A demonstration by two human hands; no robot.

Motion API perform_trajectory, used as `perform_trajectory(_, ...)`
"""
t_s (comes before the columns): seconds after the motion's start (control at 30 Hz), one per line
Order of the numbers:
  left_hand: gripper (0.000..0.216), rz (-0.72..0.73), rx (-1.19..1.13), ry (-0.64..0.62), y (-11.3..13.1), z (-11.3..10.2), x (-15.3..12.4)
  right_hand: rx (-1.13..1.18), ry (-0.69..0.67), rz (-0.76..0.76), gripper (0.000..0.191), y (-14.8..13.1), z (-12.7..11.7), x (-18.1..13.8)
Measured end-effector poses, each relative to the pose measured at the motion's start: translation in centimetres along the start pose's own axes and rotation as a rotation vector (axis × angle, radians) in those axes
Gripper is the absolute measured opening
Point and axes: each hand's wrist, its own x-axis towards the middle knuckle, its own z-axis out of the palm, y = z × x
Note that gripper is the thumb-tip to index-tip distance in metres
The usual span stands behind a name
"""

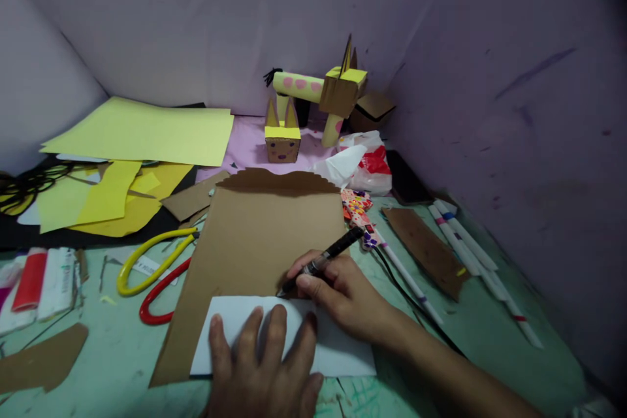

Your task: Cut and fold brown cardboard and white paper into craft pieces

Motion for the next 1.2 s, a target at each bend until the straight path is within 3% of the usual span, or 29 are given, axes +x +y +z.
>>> perform_trajectory(0.67,0.035,0.021,0.017,-0.03,-0.2,-0.1,0.1,-0.122,0.071,-0.037,0.016,0.3,-1.7,-2.0)
perform_trajectory(1.0,0.038,0.11,0.146,-0.037,-0.3,-0.7,0.7,-0.068,0.117,0.012,0.011,0.3,-2.2,-2.7)
perform_trajectory(1.2,0.036,0.155,0.176,-0.042,-0.4,-1.0,1.1,-0.099,0.146,-0.033,0.013,0.6,-2.7,-3.3)
